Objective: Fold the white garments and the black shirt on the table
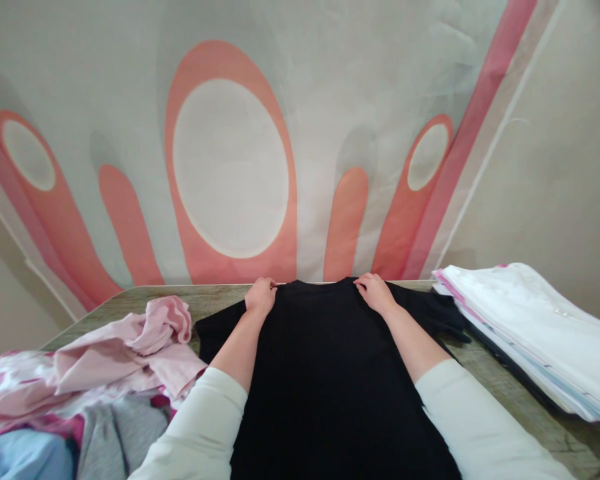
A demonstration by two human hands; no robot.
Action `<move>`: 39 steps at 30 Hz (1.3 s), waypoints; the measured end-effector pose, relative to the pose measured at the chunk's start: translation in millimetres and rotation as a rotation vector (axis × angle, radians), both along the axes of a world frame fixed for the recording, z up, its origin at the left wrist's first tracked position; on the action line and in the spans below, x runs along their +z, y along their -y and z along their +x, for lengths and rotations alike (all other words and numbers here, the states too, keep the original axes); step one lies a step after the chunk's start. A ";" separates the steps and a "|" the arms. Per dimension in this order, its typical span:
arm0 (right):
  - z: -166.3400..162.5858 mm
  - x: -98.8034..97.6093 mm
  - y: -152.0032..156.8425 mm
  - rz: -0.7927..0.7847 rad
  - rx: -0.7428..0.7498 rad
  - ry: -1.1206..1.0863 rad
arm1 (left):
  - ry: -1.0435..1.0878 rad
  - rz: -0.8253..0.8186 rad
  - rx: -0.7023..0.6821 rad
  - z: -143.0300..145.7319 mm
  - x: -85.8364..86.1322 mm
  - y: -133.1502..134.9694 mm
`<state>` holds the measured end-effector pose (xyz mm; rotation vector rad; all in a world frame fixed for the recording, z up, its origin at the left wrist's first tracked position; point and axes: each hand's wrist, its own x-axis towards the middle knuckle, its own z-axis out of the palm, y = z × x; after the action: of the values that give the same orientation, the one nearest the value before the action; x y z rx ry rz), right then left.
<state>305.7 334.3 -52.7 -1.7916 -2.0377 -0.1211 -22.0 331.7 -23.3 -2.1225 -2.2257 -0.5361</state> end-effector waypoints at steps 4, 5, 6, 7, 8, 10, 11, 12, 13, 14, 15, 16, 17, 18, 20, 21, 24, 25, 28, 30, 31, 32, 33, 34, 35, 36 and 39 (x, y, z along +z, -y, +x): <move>-1.4 -5.5 -2.3 -0.028 0.012 0.012 | -0.040 0.026 0.020 3.0 2.2 3.8; -1.3 -6.9 -2.7 -0.031 0.004 0.012 | -0.051 0.026 0.021 3.2 2.2 4.3; -1.2 -8.2 -3.1 -0.034 -0.003 0.012 | -0.061 0.021 0.020 3.2 2.2 4.6; -1.2 -9.3 -3.5 -0.037 -0.010 0.012 | -0.071 0.011 0.016 3.0 2.2 4.7; -1.2 -10.1 -3.8 -0.041 -0.016 0.013 | -0.080 -0.003 0.010 3.1 2.4 4.6; -1.3 -10.8 -4.2 -0.050 -0.024 0.016 | -0.096 -0.029 -0.011 5.1 3.9 4.3; -1.4 -10.7 -4.2 -0.056 -0.027 0.019 | -0.105 -0.037 -0.030 7.9 5.1 4.3; -1.6 -10.2 -4.1 -0.061 -0.030 0.023 | -0.113 -0.041 -0.058 12.0 6.4 4.5; -1.9 -9.5 -3.8 -0.067 -0.033 0.026 | -0.122 -0.046 -0.097 17.7 7.6 5.0; -2.2 -8.5 -3.4 -0.072 -0.035 0.029 | -0.129 -0.055 -0.148 24.6 8.3 5.8; -2.6 -7.3 -2.8 -0.078 -0.038 0.032 | -0.136 -0.070 -0.205 32.3 8.4 7.0; -3.1 -5.9 -2.1 -0.083 -0.039 0.034 | -0.142 -0.089 -0.266 40.4 7.8 8.6; -3.8 -4.3 -1.2 -0.088 -0.040 0.035 | -0.147 -0.112 -0.323 48.1 6.3 10.5; -4.6 -2.4 -0.3 -0.094 -0.040 0.036 | -0.153 -0.133 -0.373 54.9 4.0 12.5; -7.3 1.9 2.0 -0.106 -0.036 0.037 | -0.163 -0.169 -0.438 63.7 -1.7 16.4; -9.6 4.2 3.4 -0.115 -0.031 0.037 | -0.169 -0.189 -0.449 65.5 -4.7 17.9; -22.1 11.0 8.6 -0.142 0.003 0.044 | -0.185 -0.234 -0.415 63.0 -11.4 20.1; -27.9 12.6 10.8 -0.152 0.024 0.049 | -0.189 -0.238 -0.395 61.1 -12.6 20.0; -43.0 13.9 18.4 -0.186 0.118 0.074 | -0.195 -0.211 -0.361 56.8 -14.3 18.8; -42.0 13.0 24.0 -0.212 0.178 0.097 | -0.195 -0.193 -0.353 55.9 -15.0 17.7; -36.1 12.9 27.0 -0.223 0.190 0.107 | -0.193 -0.184 -0.351 55.8 -15.5 17.3; -26.6 13.4 30.3 -0.229 0.181 0.116 | -0.191 -0.175 -0.351 55.8 -16.1 16.9; -14.1 14.6 34.0 -0.231 0.155 0.122 | -0.190 -0.166 -0.353 55.8 -16.8 16.6; 0.1 16.7 38.4 -0.227 0.111 0.127 | -0.190 -0.158 -0.357 55.7 -17.4 16.4; 14.9 19.5 43.7 -0.217 0.059 0.132 | -0.192 -0.150 -0.360 55.6 -17.9 16.3; 28.7 22.5 50.2 -0.203 0.016 0.138 | -0.195 -0.144 -0.359 55.6 -18.2 16.4; 56.2 29.5 80.2 -0.170 -0.016 0.163 | -0.204 -0.151 -0.347 56.0 -16.3 17.6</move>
<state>361.9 254.0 -23.2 -1.9576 -2.2051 -0.1045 34.0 314.1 -39.5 -2.5273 -1.8559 -0.1481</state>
